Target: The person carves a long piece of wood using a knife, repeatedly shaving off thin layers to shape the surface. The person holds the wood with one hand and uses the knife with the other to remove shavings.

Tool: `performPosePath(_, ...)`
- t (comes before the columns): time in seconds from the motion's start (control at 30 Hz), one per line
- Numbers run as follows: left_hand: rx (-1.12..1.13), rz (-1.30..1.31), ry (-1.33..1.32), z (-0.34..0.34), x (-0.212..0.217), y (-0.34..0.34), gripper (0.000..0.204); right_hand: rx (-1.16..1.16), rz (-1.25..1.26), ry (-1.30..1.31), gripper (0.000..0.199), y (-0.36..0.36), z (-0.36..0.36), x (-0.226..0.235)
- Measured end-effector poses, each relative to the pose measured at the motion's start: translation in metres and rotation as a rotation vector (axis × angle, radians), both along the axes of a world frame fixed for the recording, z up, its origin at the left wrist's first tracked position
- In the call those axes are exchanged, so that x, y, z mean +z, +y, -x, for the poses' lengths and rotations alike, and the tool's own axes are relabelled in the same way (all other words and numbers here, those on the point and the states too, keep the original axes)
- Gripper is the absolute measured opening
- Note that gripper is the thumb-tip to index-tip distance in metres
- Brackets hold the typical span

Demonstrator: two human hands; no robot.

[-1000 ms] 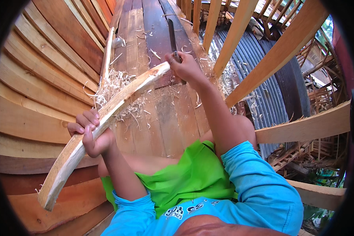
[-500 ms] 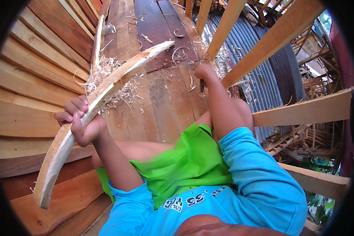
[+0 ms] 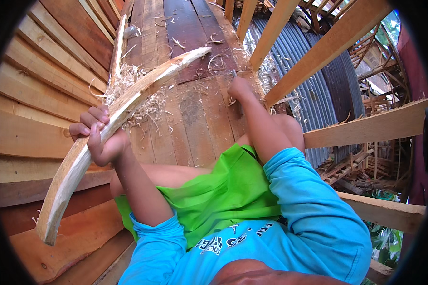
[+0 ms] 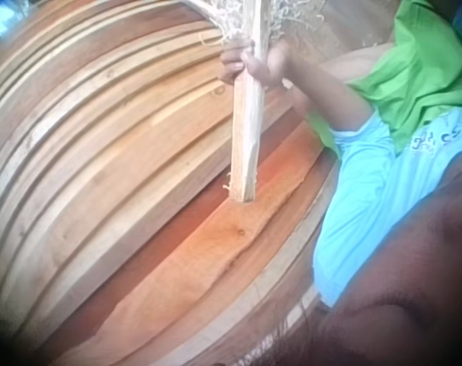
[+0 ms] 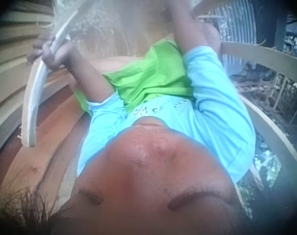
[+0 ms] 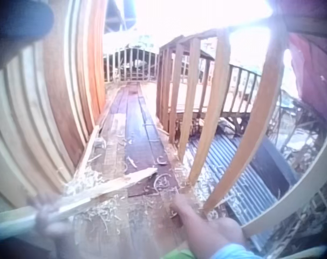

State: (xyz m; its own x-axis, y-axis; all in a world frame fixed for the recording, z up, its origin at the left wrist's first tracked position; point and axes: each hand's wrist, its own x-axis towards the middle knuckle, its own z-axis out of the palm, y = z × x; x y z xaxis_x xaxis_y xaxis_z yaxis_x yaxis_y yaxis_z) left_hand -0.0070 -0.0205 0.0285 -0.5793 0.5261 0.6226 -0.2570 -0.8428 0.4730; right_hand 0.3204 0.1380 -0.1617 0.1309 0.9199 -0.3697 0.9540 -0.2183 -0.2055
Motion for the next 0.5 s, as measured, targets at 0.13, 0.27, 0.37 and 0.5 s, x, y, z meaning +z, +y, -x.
performPosePath(0.13,0.002,0.01,-0.001,-0.003,0.002,0.001,0.017,0.117,-0.048,-0.035,0.043,-0.005,0.005,-0.003)
performPosePath(0.27,0.019,0.016,0.007,0.001,0.001,-0.001,0.016,0.152,0.015,-0.151,0.041,-0.015,0.021,0.001)
performPosePath(0.37,0.009,0.017,0.001,-0.002,0.001,0.001,0.016,0.091,-0.026,-0.09,0.031,-0.013,0.016,-0.016)
performPosePath(0.5,0.02,0.027,0.01,-0.001,0.002,0.001,0.017,0.152,-0.116,0.016,0.02,-0.011,0.02,-0.028)
